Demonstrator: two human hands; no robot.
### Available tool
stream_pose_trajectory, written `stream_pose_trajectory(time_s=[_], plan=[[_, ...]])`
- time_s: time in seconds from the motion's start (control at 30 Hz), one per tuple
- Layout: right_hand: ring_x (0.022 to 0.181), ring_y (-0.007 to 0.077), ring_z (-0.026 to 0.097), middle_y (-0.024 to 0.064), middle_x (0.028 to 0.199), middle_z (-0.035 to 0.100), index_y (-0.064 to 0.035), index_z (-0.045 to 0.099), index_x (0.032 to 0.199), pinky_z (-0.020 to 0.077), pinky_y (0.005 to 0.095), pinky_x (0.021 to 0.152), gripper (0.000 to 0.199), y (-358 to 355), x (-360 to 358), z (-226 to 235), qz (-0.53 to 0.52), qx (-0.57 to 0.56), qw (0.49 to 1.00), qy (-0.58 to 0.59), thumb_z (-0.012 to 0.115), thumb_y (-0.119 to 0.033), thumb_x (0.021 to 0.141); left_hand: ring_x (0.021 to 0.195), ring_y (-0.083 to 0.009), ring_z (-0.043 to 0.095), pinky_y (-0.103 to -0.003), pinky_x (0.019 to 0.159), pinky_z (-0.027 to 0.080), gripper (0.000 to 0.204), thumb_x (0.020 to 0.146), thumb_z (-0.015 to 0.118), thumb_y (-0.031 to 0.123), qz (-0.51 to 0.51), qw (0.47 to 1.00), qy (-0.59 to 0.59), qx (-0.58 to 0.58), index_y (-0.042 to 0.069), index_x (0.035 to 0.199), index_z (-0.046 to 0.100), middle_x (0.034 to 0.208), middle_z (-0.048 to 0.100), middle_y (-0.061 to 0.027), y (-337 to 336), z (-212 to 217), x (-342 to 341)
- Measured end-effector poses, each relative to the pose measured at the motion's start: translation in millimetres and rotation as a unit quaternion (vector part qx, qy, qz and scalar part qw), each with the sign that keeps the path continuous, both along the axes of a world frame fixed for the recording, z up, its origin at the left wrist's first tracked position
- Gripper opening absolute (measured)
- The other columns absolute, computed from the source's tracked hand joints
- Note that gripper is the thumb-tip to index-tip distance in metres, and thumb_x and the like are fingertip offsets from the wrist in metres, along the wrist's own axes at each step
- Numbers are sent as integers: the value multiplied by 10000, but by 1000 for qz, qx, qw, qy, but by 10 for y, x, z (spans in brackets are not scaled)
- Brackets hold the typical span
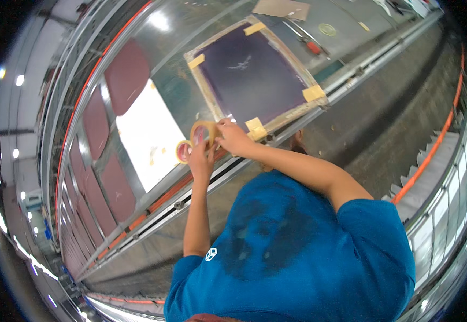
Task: The person assembles a rectangular frame by applying tape to a purple panel, aligning it with a metal frame, and securing it with a screwdriver. The person repeatedly adjusts the frame and uses a metal bar to tighten components.
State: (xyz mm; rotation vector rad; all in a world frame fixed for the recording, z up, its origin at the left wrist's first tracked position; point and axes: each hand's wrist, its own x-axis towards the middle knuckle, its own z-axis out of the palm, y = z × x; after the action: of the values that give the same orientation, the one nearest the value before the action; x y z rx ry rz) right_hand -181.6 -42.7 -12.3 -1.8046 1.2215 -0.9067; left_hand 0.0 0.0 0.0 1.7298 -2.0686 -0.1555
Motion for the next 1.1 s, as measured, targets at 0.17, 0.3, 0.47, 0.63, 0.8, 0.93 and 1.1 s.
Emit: stream_pose_trajectory(time_s=[0.17, 0.3, 0.47, 0.63, 0.8, 0.93, 1.1], plan=[[1033, 331, 639, 174, 1118, 657, 11, 693, 1100, 508, 422, 911, 345, 356, -231, 172, 99, 86, 991, -28, 764, -147, 802, 923, -258, 674, -528, 1152, 285, 281, 910, 725, 305, 108, 992, 65, 14, 72, 1066, 701, 948, 719, -89, 765, 87, -364], [820, 195, 676, 104, 905, 711, -14, 703, 994, 546, 334, 753, 262, 594, -239, 208, 178, 217, 958, -62, 823, -167, 817, 904, -244, 669, -517, 1161, 273, 295, 911, 726, 298, 76, 991, 71, 85, 70, 1096, 694, 972, 715, -86, 1240, 255, -155], [699, 135, 652, 77, 780, 705, -19, 711, 877, 518, 284, 665, 251, 716, -220, 374, 114, 173, 976, -59, 834, -233, 829, 786, -272, 668, -365, 702, 494, 388, 952, 696, 356, 204, 902, 280, 259, -30, 970, 727, 841, 710, -152, 1320, 434, 41], [614, 92, 621, 54, 780, 684, -14, 657, 992, 493, 240, 588, 242, 719, -422, 599, 49, 429, 875, -217, 805, -162, 870, 782, -295, 606, -389, 722, 469, 323, 958, 682, 317, 121, 947, 253, 156, 0, 905, 710, 823, 673, -138, 1137, 555, 21], [673, 75, 604, 11, 784, 663, -35, 669, 993, 475, 216, 634, 221, 667, -645, 909, -7, 447, 853, -268, 808, -149, 864, 709, -284, 571, -396, 649, 429, 364, 938, 702, 293, 28, 976, 215, 27, -5, 752, 608, 707, 589, -156, 687, 619, -85], [648, 56, 581, -18, 762, 637, -90, 673, 858, 465, 211, 620, 132, 685, -789, 909, -74, 377, 871, -306, 784, -155, 887, 590, -304, 548, -399, 575, 414, 411, 915, 724, 341, -29, 984, 174, -5, -10, 722, 632, 644, 575, -157, 294, 676, -172], [632, 53, 568, -9, 729, 638, -77, 647, 802, 438, 209, 596, 184, 570, -1074, 872, -136, 349, 844, -384, 795, -159, 875, 582, -336, 528, -427, 573, 394, 439, 921, 702, 335, -29, 969, 224, 103, -27, 693, 605, 626, 563, -192, 38, 781, -282]])
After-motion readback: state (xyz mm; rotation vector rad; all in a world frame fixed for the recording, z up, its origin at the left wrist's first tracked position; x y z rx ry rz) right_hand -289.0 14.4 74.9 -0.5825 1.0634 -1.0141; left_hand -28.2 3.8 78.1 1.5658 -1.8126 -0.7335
